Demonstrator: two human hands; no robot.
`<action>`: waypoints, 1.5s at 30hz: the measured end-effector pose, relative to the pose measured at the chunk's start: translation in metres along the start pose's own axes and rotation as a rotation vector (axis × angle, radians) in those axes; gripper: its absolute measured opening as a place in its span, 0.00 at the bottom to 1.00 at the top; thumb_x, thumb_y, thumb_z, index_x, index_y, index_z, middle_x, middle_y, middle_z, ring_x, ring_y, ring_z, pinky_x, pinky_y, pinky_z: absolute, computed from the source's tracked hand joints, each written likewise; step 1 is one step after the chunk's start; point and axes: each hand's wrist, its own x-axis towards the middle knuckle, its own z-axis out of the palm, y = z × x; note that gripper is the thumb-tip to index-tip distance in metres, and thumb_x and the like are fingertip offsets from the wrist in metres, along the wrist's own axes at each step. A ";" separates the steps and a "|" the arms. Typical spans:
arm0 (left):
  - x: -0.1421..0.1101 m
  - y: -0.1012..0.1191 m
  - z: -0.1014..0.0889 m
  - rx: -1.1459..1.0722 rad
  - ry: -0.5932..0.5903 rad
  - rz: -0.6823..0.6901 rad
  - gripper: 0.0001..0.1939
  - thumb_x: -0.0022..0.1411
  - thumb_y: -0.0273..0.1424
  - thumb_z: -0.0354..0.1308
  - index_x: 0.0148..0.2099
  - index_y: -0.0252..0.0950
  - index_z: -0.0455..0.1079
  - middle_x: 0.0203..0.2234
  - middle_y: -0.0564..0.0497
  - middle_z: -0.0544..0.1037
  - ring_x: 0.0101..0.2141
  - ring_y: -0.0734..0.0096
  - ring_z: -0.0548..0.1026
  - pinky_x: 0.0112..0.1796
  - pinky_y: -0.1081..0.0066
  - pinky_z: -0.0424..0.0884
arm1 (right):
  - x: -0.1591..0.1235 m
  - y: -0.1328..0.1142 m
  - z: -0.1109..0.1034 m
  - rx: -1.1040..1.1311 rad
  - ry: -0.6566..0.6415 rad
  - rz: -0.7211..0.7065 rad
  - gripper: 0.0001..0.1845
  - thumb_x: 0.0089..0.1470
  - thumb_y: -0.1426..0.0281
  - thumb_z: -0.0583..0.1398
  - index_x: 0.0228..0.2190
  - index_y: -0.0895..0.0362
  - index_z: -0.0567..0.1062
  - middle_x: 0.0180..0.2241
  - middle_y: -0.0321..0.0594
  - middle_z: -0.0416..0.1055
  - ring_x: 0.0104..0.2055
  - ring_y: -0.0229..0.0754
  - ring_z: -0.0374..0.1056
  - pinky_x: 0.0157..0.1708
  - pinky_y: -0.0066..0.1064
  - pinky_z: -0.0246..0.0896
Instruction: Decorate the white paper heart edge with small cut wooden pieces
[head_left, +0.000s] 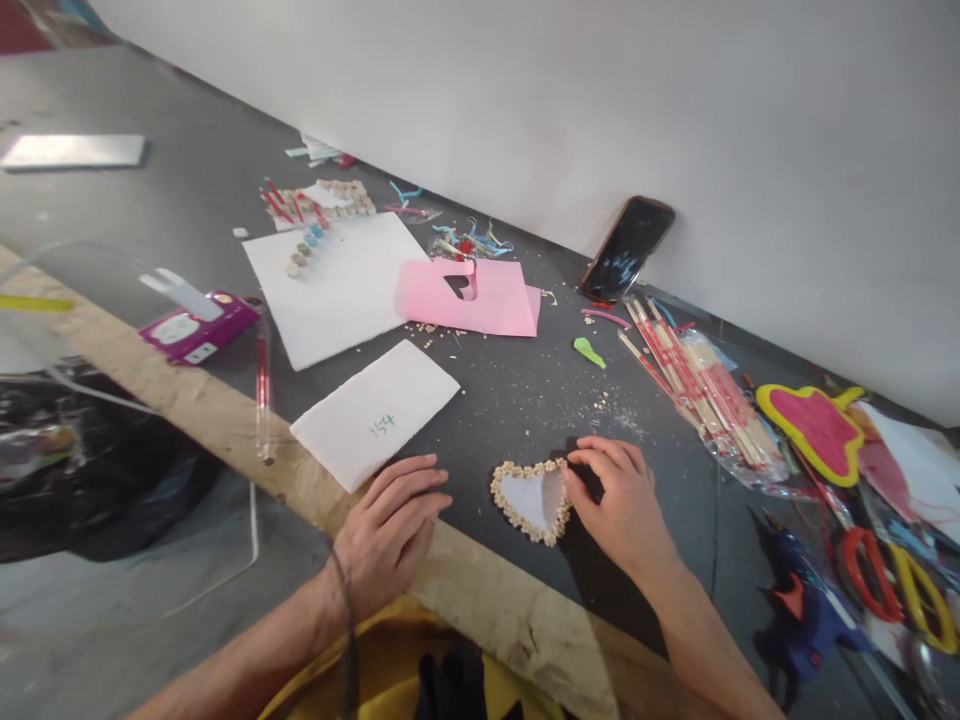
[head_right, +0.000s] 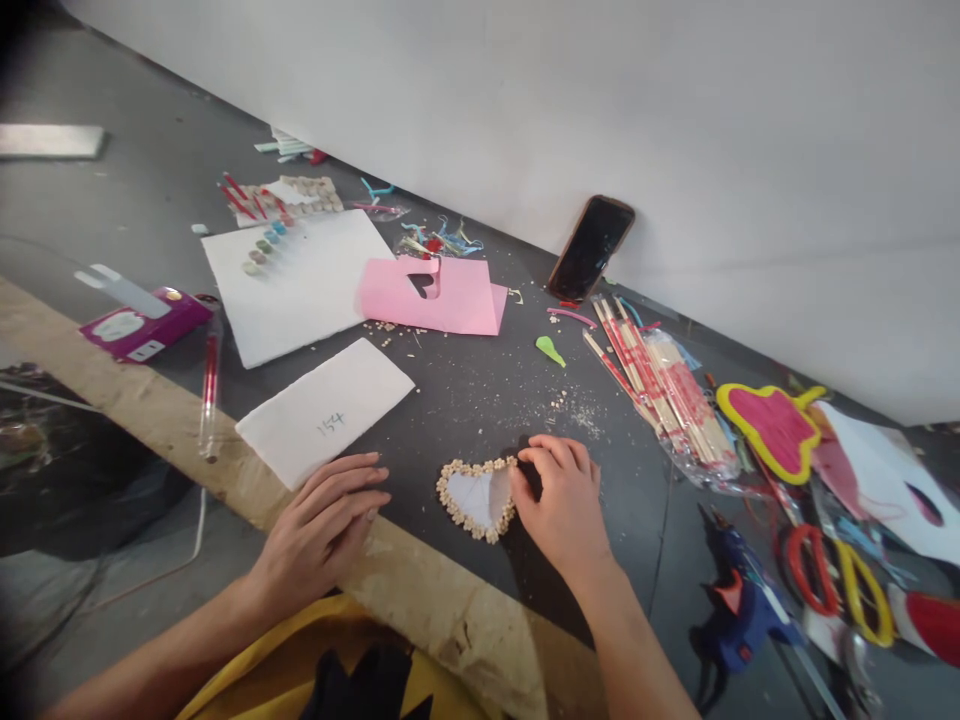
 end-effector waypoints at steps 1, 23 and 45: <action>0.000 0.000 0.000 -0.004 0.002 0.002 0.15 0.56 0.14 0.53 0.44 0.32 0.68 0.43 0.43 0.72 0.52 0.57 0.65 0.50 0.57 0.67 | 0.000 0.000 0.001 0.004 0.009 0.012 0.10 0.55 0.64 0.54 0.34 0.53 0.74 0.43 0.41 0.71 0.48 0.48 0.60 0.48 0.44 0.55; -0.001 0.000 0.000 -0.003 0.009 -0.014 0.15 0.56 0.13 0.52 0.42 0.33 0.69 0.43 0.43 0.72 0.52 0.57 0.65 0.48 0.57 0.68 | 0.005 0.000 0.000 0.068 -0.045 0.027 0.13 0.57 0.67 0.50 0.33 0.51 0.75 0.44 0.39 0.70 0.49 0.46 0.59 0.47 0.44 0.55; -0.001 -0.001 0.000 0.022 -0.008 -0.023 0.14 0.57 0.15 0.51 0.42 0.34 0.69 0.43 0.43 0.72 0.53 0.58 0.65 0.49 0.57 0.68 | 0.003 -0.005 0.000 0.027 -0.027 0.028 0.10 0.56 0.66 0.52 0.33 0.52 0.73 0.44 0.40 0.70 0.49 0.47 0.59 0.47 0.42 0.55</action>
